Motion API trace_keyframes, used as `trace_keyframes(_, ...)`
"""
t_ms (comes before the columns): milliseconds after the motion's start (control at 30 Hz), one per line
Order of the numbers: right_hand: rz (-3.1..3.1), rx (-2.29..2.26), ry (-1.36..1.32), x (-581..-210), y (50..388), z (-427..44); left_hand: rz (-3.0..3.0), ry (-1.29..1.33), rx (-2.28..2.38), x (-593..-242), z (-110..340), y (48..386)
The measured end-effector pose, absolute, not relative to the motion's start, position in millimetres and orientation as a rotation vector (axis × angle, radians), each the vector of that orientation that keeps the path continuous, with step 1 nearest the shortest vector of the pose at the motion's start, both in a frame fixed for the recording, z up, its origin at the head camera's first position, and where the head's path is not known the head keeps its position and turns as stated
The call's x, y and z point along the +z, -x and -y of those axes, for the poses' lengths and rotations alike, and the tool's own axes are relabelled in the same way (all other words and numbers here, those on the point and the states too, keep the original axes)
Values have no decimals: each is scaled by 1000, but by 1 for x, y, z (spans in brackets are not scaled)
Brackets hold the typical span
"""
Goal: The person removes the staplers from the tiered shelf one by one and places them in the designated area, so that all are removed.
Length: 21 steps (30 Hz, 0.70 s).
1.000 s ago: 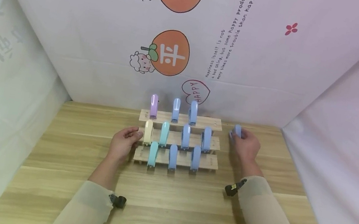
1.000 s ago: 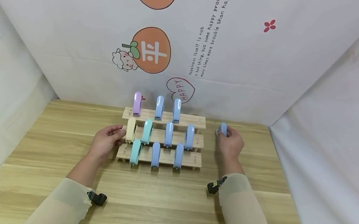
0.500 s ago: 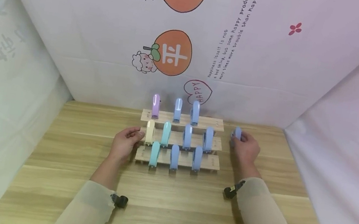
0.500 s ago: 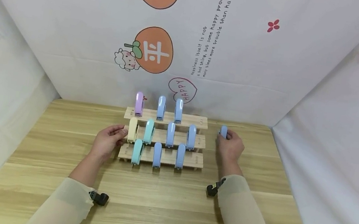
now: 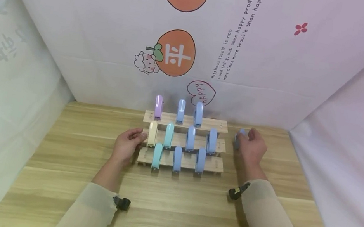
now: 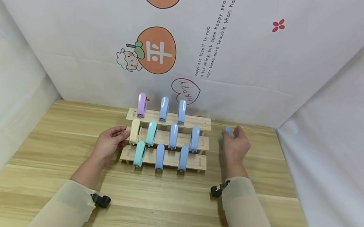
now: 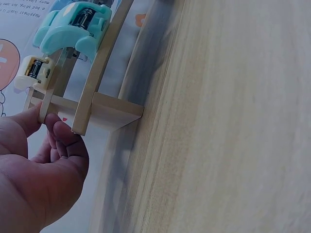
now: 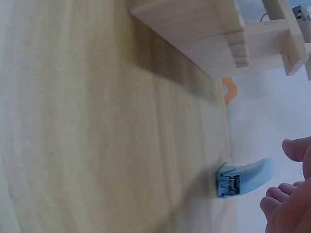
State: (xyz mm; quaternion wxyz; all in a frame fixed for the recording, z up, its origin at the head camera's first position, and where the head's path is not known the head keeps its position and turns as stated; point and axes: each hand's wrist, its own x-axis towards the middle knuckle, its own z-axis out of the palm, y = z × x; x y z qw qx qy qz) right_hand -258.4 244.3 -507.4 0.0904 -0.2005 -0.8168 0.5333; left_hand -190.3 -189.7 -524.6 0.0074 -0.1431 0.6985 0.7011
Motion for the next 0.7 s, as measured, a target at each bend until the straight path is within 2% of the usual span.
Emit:
trace_keyframes(233, 2410, 1509, 489, -489, 257, -236, -2187, 439, 2194, -524, 189, 189)
trace_keyframes(700, 2364, 1579, 253, -441, 256, -187, -2157, 456, 2228, -520, 188, 188)
